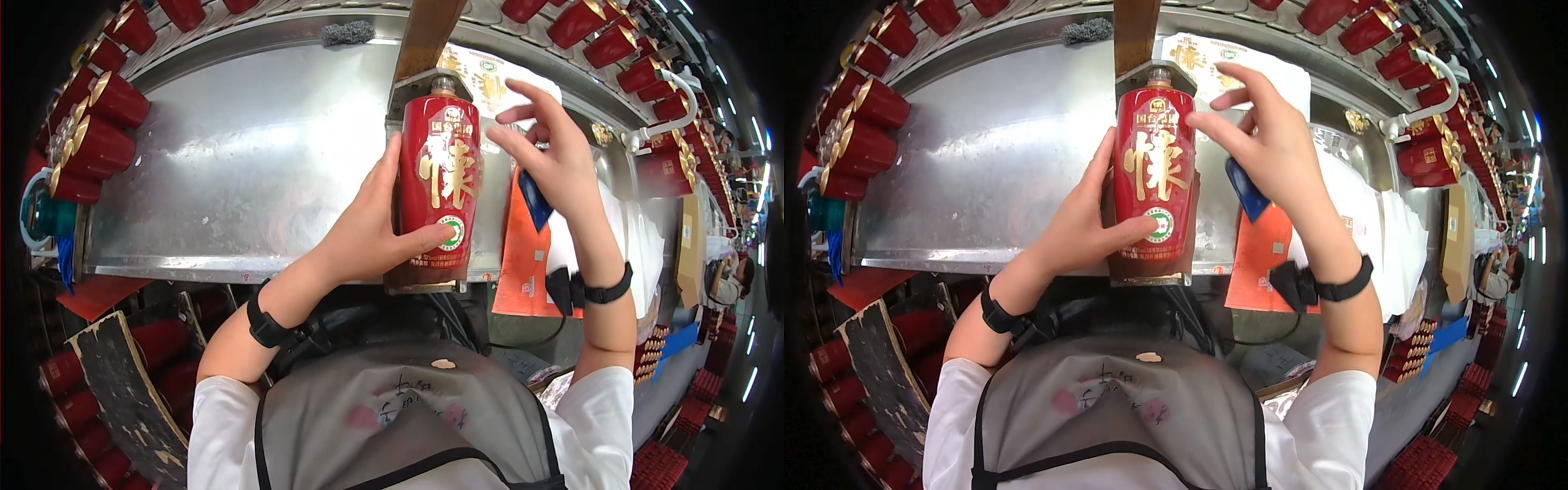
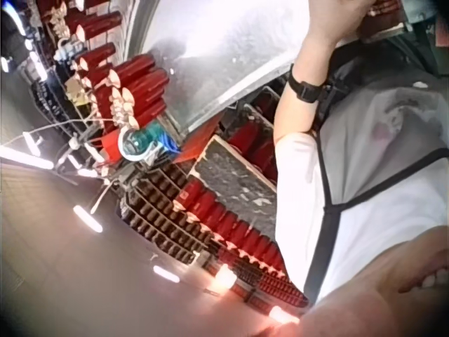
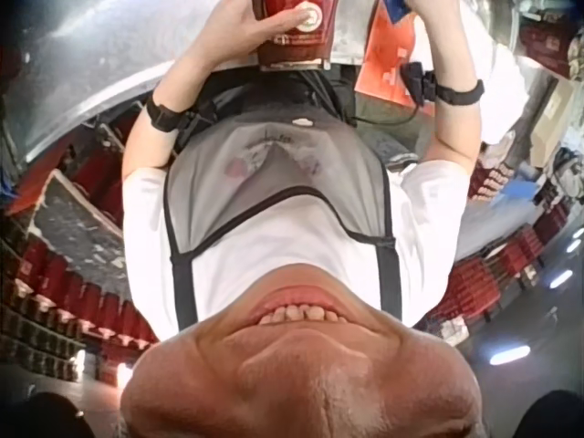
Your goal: Manually applying labels and wiping down red liquor bottles on an assembly line.
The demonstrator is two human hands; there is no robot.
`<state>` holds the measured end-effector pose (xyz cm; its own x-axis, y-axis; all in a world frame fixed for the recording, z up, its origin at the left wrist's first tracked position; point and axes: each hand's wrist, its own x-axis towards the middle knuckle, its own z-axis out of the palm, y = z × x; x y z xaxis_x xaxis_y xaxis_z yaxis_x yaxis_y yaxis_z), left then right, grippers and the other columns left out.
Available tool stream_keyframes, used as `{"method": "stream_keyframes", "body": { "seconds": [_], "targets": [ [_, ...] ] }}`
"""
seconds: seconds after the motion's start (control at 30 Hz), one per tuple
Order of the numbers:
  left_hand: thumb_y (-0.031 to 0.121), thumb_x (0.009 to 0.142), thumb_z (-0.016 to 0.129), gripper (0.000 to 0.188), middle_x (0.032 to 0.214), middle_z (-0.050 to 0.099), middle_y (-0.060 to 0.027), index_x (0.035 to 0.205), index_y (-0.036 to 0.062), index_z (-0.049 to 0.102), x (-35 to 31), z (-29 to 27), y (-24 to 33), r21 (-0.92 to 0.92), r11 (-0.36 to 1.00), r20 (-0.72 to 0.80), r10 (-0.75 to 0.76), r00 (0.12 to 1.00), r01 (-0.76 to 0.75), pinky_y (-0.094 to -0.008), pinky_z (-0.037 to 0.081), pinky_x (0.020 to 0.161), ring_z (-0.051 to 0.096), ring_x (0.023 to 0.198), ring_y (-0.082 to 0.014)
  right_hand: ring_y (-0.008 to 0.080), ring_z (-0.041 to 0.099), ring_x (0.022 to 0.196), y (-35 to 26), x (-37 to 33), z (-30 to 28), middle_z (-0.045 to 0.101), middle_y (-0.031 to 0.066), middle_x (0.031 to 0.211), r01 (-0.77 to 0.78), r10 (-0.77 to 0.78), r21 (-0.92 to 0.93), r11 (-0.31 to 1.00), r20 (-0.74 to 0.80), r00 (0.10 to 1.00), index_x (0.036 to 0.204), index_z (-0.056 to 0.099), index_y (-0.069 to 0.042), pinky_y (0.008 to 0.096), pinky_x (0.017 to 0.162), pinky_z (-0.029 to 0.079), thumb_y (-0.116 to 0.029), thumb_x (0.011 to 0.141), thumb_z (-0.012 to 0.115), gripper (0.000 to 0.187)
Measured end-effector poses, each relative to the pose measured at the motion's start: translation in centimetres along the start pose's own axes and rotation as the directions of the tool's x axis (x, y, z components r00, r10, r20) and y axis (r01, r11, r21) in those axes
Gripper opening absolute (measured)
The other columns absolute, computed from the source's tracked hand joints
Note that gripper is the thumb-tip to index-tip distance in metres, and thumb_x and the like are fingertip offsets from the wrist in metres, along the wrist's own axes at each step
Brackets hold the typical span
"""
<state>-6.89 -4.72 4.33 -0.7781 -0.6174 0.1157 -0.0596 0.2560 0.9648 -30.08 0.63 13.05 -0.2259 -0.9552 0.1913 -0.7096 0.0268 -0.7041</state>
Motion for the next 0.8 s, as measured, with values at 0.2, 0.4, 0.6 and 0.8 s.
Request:
{"method": "stream_keyframes", "body": {
  "seconds": [0.2, 0.4, 0.6, 0.8],
  "targets": [
    [0.032, 0.090, 0.069, 0.099, 0.151, 0.028, -0.0257, 0.149, -0.0109, 0.003, 3.8, -1.6, 2.1, -0.616, 0.772, -0.023, -0.220, 0.975, 0.159, -0.0369, 0.034, 0.111, 0.038, 0.136, -0.0275, 0.0041, 0.053, 0.074, -0.1, -7.0, 2.7, 0.057, 0.0149, 0.126, -0.412, 0.303, 0.444, 0.796, 0.297, 0.905, 0.149, 0.030, 0.001, 0.0212, 0.071, 0.047, -0.025, 0.083, 0.078, 0.085],
    [0.035, 0.089, 0.071, 0.082, 0.128, 0.055, -0.0184, 0.144, -0.0073, 0.026, 6.2, -0.6, 1.6, -0.589, 0.774, -0.013, -0.297, 0.955, 0.233, -0.0323, 0.049, 0.093, 0.059, 0.112, -0.0210, 0.0038, 0.051, 0.073, -0.4, -8.2, 4.9, 0.058, 0.0117, 0.123, -0.449, 0.332, 0.568, 0.690, 0.303, 0.893, 0.151, 0.023, 0.000, 0.0196, 0.071, 0.045, -0.014, 0.078, 0.080, 0.094],
    [0.037, 0.090, 0.070, 0.076, 0.119, 0.061, -0.0151, 0.140, -0.0048, 0.033, 6.5, 0.4, 1.1, -0.649, 0.738, -0.073, -0.299, 0.952, 0.182, -0.0312, 0.051, 0.089, 0.062, 0.105, -0.0185, 0.0029, 0.049, 0.073, -0.3, -8.0, 5.2, 0.059, 0.0089, 0.118, -0.460, 0.332, 0.599, 0.656, 0.318, 0.888, 0.151, 0.024, -0.001, 0.0181, 0.068, 0.042, -0.013, 0.076, 0.081, 0.095],
    [0.038, 0.090, 0.069, 0.084, 0.127, 0.055, -0.0181, 0.145, -0.0060, 0.024, 6.1, 0.6, 0.5, -0.623, 0.754, -0.101, -0.342, 0.934, 0.209, -0.0319, 0.049, 0.094, 0.058, 0.112, -0.0201, 0.0027, 0.049, 0.072, -0.4, -7.9, 4.9, 0.058, 0.0101, 0.120, -0.488, 0.361, 0.650, 0.582, 0.331, 0.872, 0.152, 0.022, -0.001, 0.0183, 0.068, 0.043, -0.011, 0.078, 0.080, 0.094]
  ]
}}
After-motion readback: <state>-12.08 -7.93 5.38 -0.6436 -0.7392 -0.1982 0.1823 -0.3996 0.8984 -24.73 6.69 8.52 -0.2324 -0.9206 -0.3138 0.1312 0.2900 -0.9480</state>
